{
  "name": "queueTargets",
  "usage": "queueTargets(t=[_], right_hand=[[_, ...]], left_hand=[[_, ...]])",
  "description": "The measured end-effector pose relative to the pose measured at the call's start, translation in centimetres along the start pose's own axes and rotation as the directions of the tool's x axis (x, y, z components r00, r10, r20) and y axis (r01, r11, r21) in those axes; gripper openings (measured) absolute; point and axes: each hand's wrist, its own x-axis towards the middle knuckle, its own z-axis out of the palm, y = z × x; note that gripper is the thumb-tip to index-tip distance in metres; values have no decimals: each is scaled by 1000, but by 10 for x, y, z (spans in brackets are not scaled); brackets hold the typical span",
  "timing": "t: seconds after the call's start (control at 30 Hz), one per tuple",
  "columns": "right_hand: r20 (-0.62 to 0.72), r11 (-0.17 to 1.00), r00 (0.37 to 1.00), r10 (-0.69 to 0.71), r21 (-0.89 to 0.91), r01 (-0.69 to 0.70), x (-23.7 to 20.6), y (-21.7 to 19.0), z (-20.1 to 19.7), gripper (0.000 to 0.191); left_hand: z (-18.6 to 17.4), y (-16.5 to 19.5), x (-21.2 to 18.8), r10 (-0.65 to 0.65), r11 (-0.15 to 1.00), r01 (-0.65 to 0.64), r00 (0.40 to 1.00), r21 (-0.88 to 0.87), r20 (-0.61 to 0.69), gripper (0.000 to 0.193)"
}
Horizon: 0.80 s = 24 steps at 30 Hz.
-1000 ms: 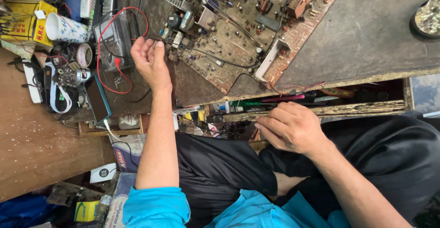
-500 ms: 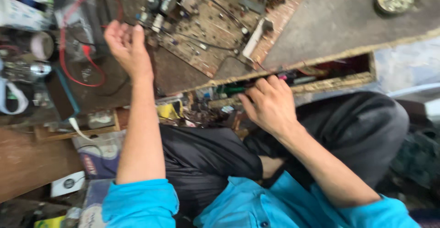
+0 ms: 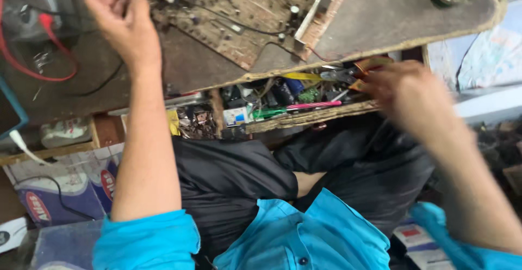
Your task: The person works on a circuit board, using a screwdriver to adjust components and a multimeter to test connections. They handle wires and a small component, then use pliers to manipulate a wire.
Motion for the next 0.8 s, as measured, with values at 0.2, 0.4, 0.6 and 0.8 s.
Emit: queueTargets(t=[0.2, 0.4, 0.6, 0.8], right_hand=[[512, 910, 754, 411, -283, -303, 10, 60, 16, 33], [464, 895, 800, 380, -404, -191, 10, 75, 41, 15], [441, 890, 828, 346, -435, -140, 8, 90, 51, 17], [485, 903, 831, 273, -426, -48, 20, 76, 33, 16]], left_hand=[[19, 15, 0, 10, 997, -6, 998, 77, -55, 57], [25, 26, -3, 3, 995, 3, 998, 100, -59, 57], [30, 34, -3, 10, 990, -2, 998, 143, -57, 57], [29, 43, -7, 0, 993, 3, 1000, 121, -25, 56]])
